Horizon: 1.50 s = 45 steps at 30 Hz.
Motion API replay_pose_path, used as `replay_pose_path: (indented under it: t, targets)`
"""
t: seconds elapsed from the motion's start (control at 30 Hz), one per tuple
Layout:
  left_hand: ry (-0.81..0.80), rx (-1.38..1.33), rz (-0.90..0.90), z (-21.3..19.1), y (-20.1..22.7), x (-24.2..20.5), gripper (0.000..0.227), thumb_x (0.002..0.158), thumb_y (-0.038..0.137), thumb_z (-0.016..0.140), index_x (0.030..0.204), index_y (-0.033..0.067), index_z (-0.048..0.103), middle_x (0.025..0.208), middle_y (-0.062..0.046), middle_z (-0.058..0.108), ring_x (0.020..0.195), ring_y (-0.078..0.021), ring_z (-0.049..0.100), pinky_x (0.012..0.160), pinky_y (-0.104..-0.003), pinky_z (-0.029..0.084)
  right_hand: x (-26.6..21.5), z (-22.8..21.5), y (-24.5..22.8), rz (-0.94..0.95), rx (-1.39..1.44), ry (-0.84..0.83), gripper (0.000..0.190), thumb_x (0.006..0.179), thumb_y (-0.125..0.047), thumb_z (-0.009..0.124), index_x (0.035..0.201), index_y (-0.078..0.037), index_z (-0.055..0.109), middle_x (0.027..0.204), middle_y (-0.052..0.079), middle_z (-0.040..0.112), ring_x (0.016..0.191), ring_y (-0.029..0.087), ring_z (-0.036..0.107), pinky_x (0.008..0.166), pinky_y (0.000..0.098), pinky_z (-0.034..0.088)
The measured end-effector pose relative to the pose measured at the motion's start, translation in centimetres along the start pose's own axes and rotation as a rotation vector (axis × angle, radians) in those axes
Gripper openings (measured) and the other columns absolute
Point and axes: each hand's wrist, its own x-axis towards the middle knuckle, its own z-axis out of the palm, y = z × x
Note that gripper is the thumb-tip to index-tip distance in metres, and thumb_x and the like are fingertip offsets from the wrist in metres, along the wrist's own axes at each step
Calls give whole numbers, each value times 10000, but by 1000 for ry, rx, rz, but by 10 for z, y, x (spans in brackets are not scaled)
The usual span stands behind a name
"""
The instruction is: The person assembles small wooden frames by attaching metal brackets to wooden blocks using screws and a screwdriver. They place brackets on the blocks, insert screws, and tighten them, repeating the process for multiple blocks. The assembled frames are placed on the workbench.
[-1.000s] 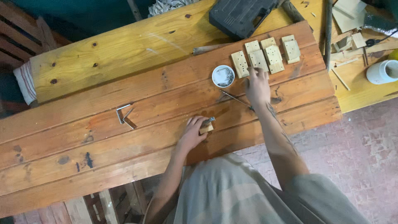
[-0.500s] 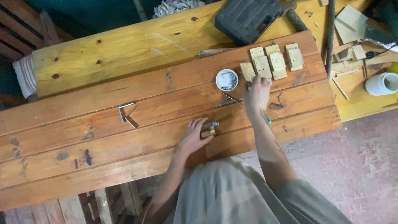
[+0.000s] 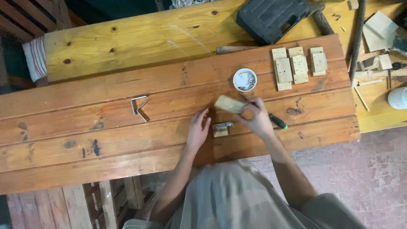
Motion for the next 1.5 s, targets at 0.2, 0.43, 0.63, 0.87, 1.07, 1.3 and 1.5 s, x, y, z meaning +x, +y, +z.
replay_pose_path:
  t: [0.2, 0.43, 0.63, 0.87, 1.07, 1.3, 1.5]
  targets:
    - [35, 202, -50, 3, -29, -7, 196, 1021, 293, 658, 1160, 202, 762, 1093, -31, 721, 1051, -275, 697, 944, -422, 545, 23, 24, 23, -208, 15, -417, 532, 693, -205, 911, 1142, -110, 641, 1212, 160, 545, 1161, 414, 624, 999, 473, 534]
    - [51, 239, 66, -3, -32, -18, 131, 966, 240, 708, 1036, 139, 755, 960, -67, 710, 920, -293, 706, 809, -393, 573, 26, 33, 29, -283, -10, -664, 558, 798, -331, 833, 1267, -160, 583, 1196, 106, 667, 1227, 316, 621, 1114, 464, 422]
    - [58, 247, 103, -6, -26, -25, 154, 945, 252, 729, 1041, 133, 748, 955, -80, 696, 927, -306, 699, 824, -396, 565, 25, 15, 11, -164, 37, -695, 445, 884, -184, 755, 1303, -142, 613, 1231, 167, 696, 1268, 399, 601, 1146, 559, 392]
    - [-328, 507, -8, -13, 18, -37, 699, 821, 473, 815, 1398, 181, 553, 1370, -98, 519, 1254, -363, 483, 1042, -521, 353, -6, -12, -32, -39, -52, -433, 252, 895, -323, 779, 1077, -176, 687, 791, 75, 729, 762, 306, 740, 723, 437, 592]
    - [-112, 515, 87, 0, 4, -42, 654, 764, 456, 840, 1354, 289, 612, 1203, -28, 522, 1109, -358, 558, 934, -502, 441, -44, 7, -24, 120, -168, -487, 233, 871, -304, 755, 1076, -263, 651, 811, -27, 773, 717, 215, 766, 656, 370, 615]
    - [-149, 132, -117, -9, 1, -53, 692, 708, 379, 873, 1298, 189, 566, 1304, -122, 563, 1286, -405, 541, 1098, -501, 400, -31, 10, -34, 146, -81, -489, 140, 891, -208, 711, 1023, -164, 723, 837, 97, 781, 777, 330, 765, 716, 458, 618]
    - [-103, -186, -322, -27, 21, -58, 685, 763, 190, 855, 1380, 224, 558, 1134, -202, 734, 1098, -402, 703, 943, -476, 569, -2, 33, -36, 288, 88, -518, 153, 891, -259, 723, 973, -144, 781, 823, 95, 788, 794, 307, 771, 762, 442, 600]
